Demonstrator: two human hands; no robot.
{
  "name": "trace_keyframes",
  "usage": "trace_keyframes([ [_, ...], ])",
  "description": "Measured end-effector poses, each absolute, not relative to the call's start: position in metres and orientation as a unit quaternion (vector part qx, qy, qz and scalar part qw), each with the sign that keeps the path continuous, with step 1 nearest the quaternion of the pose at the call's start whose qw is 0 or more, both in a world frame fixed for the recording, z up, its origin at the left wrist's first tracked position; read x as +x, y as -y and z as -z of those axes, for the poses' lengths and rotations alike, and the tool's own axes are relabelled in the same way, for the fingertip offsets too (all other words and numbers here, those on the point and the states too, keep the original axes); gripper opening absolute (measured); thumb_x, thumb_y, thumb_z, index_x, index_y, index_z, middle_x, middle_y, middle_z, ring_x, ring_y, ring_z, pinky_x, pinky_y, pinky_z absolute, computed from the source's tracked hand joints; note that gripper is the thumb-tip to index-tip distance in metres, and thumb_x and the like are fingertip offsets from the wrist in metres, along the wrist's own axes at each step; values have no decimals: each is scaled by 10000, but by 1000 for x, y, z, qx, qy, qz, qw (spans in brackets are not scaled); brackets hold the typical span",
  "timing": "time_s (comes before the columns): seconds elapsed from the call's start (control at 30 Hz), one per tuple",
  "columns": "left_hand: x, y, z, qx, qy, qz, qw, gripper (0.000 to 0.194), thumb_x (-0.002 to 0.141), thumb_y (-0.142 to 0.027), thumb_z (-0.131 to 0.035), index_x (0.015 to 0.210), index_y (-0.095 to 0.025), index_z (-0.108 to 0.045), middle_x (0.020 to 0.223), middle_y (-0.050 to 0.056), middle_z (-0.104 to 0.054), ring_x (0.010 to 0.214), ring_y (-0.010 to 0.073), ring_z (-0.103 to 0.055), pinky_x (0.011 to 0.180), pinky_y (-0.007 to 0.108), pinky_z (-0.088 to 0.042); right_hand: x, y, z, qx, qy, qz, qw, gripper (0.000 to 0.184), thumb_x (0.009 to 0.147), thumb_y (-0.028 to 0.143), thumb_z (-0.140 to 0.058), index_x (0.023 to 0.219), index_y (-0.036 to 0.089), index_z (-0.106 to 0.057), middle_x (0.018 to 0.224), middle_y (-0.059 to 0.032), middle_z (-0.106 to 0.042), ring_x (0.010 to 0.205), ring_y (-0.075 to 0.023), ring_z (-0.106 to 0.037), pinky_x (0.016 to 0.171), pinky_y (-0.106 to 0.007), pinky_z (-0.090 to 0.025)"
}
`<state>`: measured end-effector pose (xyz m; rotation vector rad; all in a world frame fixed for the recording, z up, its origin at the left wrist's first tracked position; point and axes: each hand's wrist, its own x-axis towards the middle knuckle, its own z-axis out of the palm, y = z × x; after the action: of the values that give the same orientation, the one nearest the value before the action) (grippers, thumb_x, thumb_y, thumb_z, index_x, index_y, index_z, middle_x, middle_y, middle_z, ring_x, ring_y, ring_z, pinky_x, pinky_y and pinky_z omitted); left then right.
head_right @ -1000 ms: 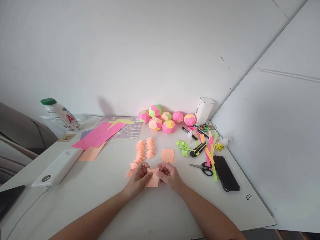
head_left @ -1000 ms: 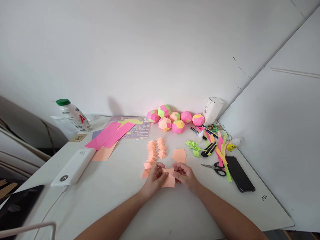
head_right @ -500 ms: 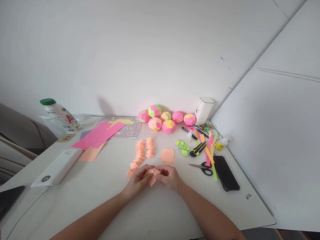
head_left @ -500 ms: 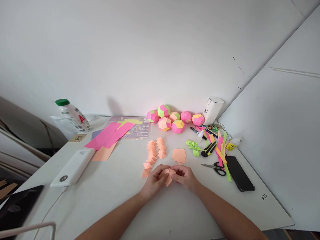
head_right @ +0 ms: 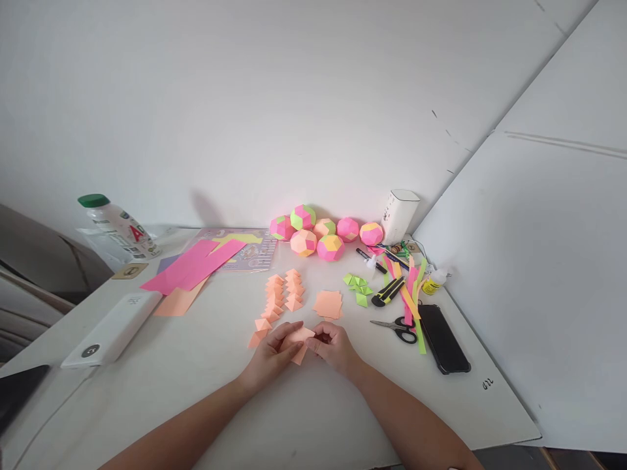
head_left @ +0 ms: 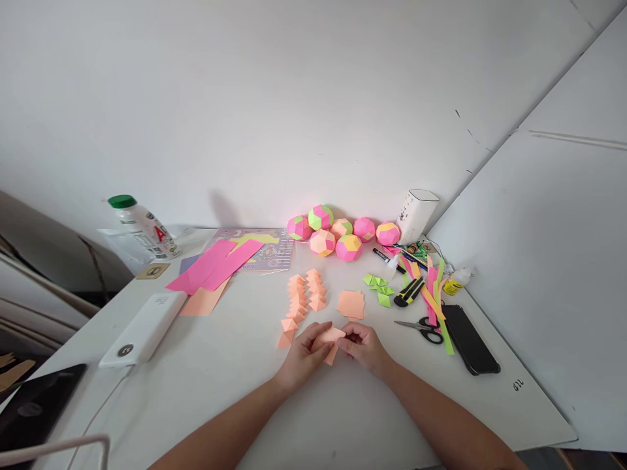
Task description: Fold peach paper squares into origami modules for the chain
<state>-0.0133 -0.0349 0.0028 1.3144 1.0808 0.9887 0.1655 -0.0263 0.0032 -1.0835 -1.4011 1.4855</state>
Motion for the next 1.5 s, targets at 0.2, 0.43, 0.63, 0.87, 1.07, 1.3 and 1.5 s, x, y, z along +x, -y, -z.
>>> trace_keyframes([
  [0.2,-13,35,-7,563,-464,-400,554,293,762,-395,-615,1006,-243,-672,899,39,-638,847,214,-578,732,318,-481,165,27,-4,-429,565,-565,421,257,738,414,-659,679,180,-570,606,36,-487,488,-97,-449,452,-227,-380],
  [0.43,-12,35,-16,576,-437,-392,569,266,790,-424,-583,919,-226,-704,787,42,-647,708,183,-572,603,265,-445,165,28,1,-427,531,-583,443,229,722,360,-690,808,198,-554,600,53,-509,483,-92,-460,446,-214,-390],
  [0.63,-12,36,-13,576,-437,-390,570,261,784,-424,-590,887,-221,-718,761,33,-629,665,166,-546,590,251,-425,164,28,-1,-433,550,-566,435,209,725,364,-682,804,176,-638,593,32,-534,477,-99,-478,453,-234,-417],
  [0.87,-13,36,-10,576,-443,-376,575,276,788,-437,-579,806,-194,-709,656,-6,-520,590,129,-466,535,226,-371,164,29,-3,-426,564,-554,440,168,746,341,-668,729,175,-648,562,35,-517,454,-100,-483,442,-228,-392],
  [1.07,-13,35,-8,578,-438,-371,580,293,790,-438,-574,785,-168,-688,637,-20,-460,575,114,-415,523,219,-339,164,29,-5,-424,564,-551,445,177,731,332,-678,692,162,-644,580,35,-513,455,-89,-479,430,-212,-395],
  [1.3,-13,35,-11,573,-434,-368,590,289,783,-426,-588,758,-152,-678,623,-29,-433,558,99,-393,514,214,-319,164,29,-10,-427,546,-562,450,197,689,350,-707,668,171,-627,611,29,-526,482,-91,-463,437,-215,-425],
  [1.5,-13,34,-10,554,-429,-360,616,283,773,-426,-599,752,-151,-662,603,-43,-409,522,85,-361,483,207,-291,166,27,-8,-428,540,-571,448,213,704,365,-695,666,170,-617,590,34,-515,478,-91,-461,449,-219,-416],
])
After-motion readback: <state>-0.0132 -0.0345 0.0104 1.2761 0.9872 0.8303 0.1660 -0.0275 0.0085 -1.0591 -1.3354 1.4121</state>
